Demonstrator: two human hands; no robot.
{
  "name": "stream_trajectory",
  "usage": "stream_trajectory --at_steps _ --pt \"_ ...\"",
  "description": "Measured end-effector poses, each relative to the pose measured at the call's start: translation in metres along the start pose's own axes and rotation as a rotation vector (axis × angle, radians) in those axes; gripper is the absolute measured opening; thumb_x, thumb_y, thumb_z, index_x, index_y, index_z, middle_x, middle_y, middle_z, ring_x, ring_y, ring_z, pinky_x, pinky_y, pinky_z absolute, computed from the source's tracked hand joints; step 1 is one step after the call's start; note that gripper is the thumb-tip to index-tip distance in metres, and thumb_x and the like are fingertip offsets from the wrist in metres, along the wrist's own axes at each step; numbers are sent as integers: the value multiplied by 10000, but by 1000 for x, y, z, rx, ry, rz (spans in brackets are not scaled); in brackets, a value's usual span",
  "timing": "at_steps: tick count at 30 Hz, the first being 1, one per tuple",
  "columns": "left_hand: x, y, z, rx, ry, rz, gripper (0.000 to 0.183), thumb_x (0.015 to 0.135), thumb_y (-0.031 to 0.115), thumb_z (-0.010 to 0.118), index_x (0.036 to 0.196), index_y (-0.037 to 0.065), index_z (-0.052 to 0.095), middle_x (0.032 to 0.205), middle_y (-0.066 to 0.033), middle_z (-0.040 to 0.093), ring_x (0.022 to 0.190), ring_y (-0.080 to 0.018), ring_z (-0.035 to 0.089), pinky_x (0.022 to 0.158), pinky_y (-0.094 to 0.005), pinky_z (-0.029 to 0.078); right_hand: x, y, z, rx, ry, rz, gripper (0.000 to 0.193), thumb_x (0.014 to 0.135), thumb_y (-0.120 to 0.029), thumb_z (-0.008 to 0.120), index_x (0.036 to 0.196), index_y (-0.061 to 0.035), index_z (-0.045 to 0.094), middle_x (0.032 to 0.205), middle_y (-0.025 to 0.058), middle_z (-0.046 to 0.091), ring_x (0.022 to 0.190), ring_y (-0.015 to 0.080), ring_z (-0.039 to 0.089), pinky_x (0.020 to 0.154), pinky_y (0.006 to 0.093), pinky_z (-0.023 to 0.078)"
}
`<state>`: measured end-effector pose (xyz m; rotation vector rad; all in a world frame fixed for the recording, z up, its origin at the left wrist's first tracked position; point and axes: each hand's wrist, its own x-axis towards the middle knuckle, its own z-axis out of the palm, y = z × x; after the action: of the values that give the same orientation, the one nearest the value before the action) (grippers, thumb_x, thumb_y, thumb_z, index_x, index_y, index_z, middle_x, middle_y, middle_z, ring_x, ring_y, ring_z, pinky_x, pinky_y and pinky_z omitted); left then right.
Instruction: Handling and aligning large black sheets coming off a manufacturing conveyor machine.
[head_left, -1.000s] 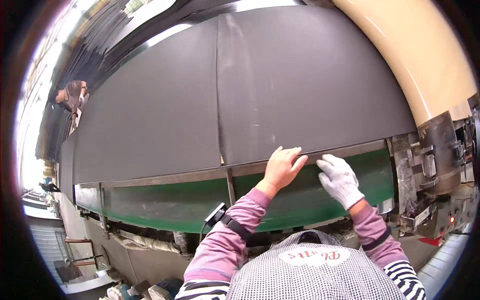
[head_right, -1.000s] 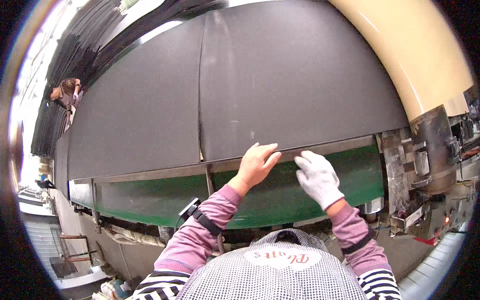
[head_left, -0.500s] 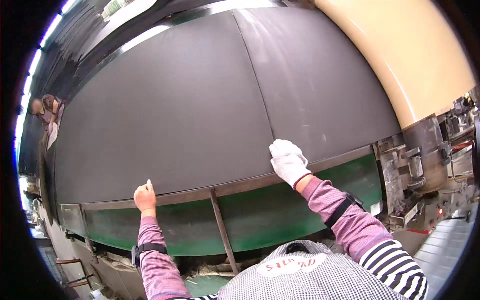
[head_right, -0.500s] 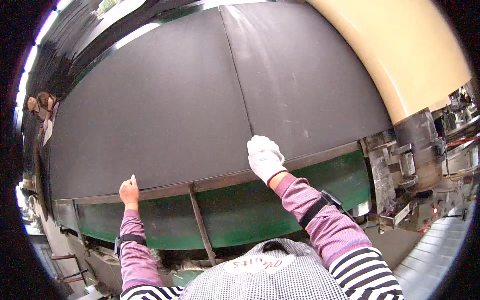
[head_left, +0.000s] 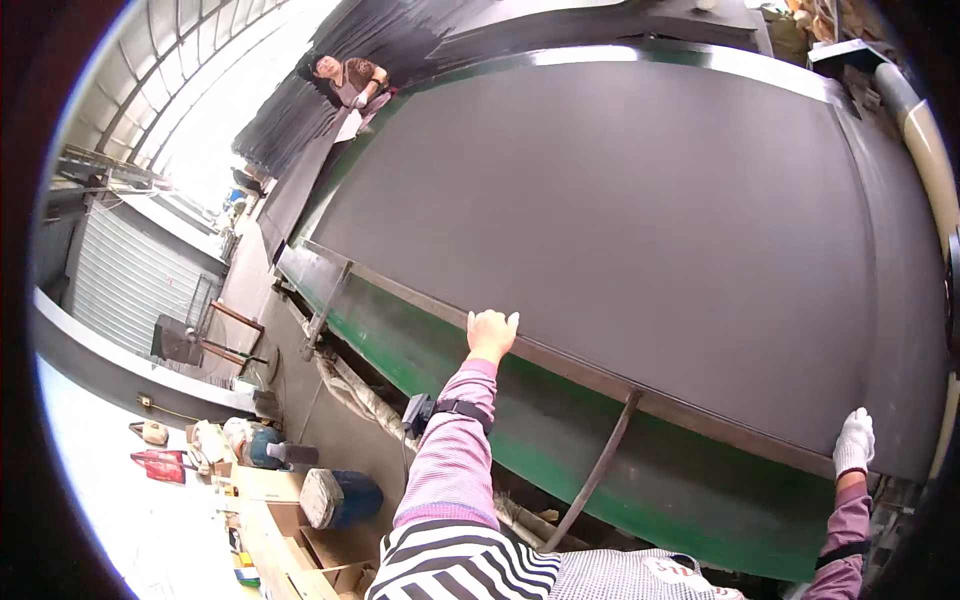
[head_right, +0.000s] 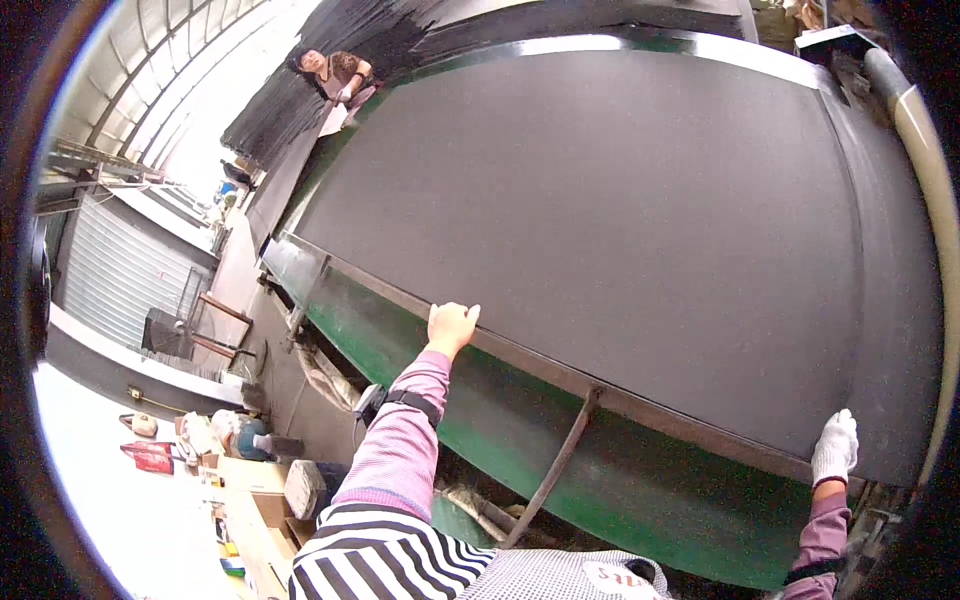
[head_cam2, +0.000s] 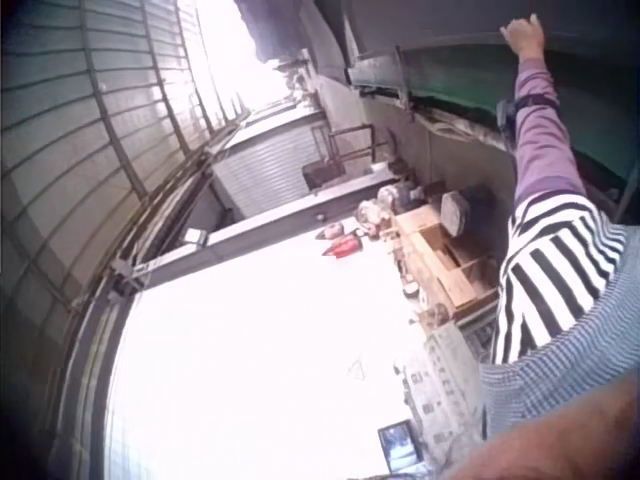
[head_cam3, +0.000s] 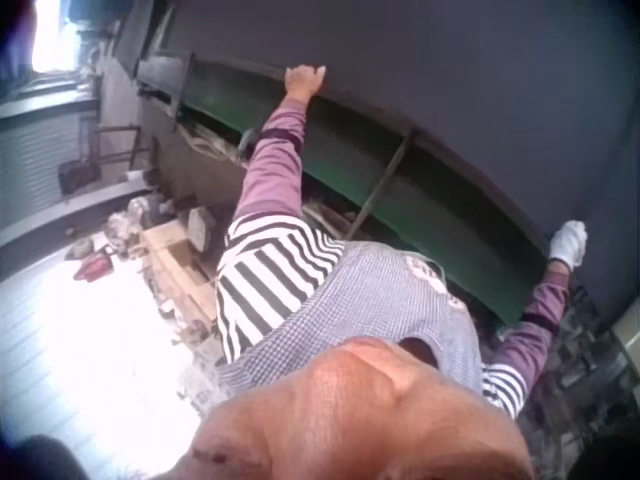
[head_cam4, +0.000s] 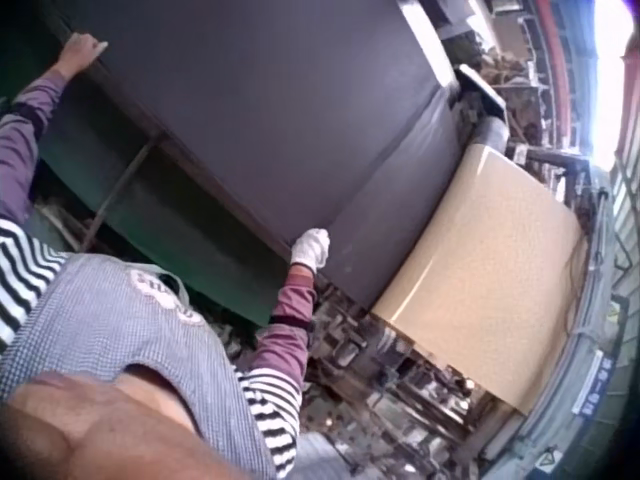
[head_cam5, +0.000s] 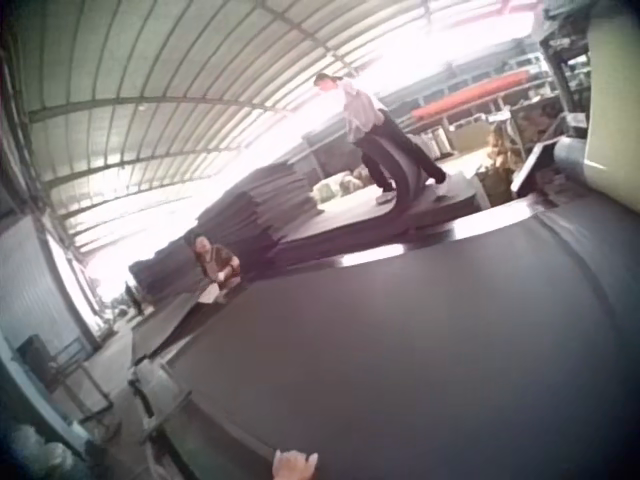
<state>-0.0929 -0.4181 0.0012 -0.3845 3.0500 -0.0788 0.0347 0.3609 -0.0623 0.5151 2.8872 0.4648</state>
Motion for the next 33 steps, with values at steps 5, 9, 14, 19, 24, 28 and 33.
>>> stream_trajectory --at_steps 5,9,14,19,24,28,33 --pt "-32 26 -16 -137 -30 205 509 955 528 543 959 89 799 1052 -113 745 1053 -322 669 1095 -595 372 32 105 68 1226 -149 525 570 1078 -473 311 1290 -19 581 1308 160 641 1227 337 578 1038 367 425" --pt "-52 72 -17 -127 -122 309 536 946 559 558 993 81 797 1094 -108 736 1113 -308 651 1118 -569 373 48 165 95 655 70 448 512 1105 -346 325 1354 33 563 1385 139 610 1317 293 534 1113 359 388" --pt "-90 138 -16 -131 -135 530 606 956 593 537 998 42 787 1061 -152 742 1062 -336 673 1005 -465 462 14 170 22 1018 -224 571 516 1081 -309 351 1423 40 515 1330 211 649 1233 363 616 1056 402 467" --pt "-118 192 -21 -221 2 714 566 885 555 655 971 8 771 975 -174 742 938 -357 700 870 -460 541 -71 130 -72 721 236 324 496 852 -247 566 1314 -75 622 1342 213 612 1281 389 556 1090 450 457" --pt "-148 276 -12 -276 35 843 513 871 468 719 1075 -3 707 900 -188 714 870 -379 682 819 -460 533 -171 93 -117 832 686 82 380 882 -197 692 1246 -95 653 1225 134 668 1132 337 644 967 420 531" --pt "-176 316 -8 -357 -26 871 644 890 486 700 1310 9 600 890 -197 709 852 -402 670 803 -466 524 -266 24 -118 1263 652 -113 365 881 -83 732 1242 -74 679 1197 135 703 1107 311 680 952 388 554" --pt "-167 331 0 -709 -432 865 552 1002 304 600 1474 50 467 1304 -279 604 1113 -403 648 941 -430 517 -333 -25 -104 1699 106 -169 310 969 -131 670 1278 -111 678 1192 101 725 1091 233 705 950 304 553"
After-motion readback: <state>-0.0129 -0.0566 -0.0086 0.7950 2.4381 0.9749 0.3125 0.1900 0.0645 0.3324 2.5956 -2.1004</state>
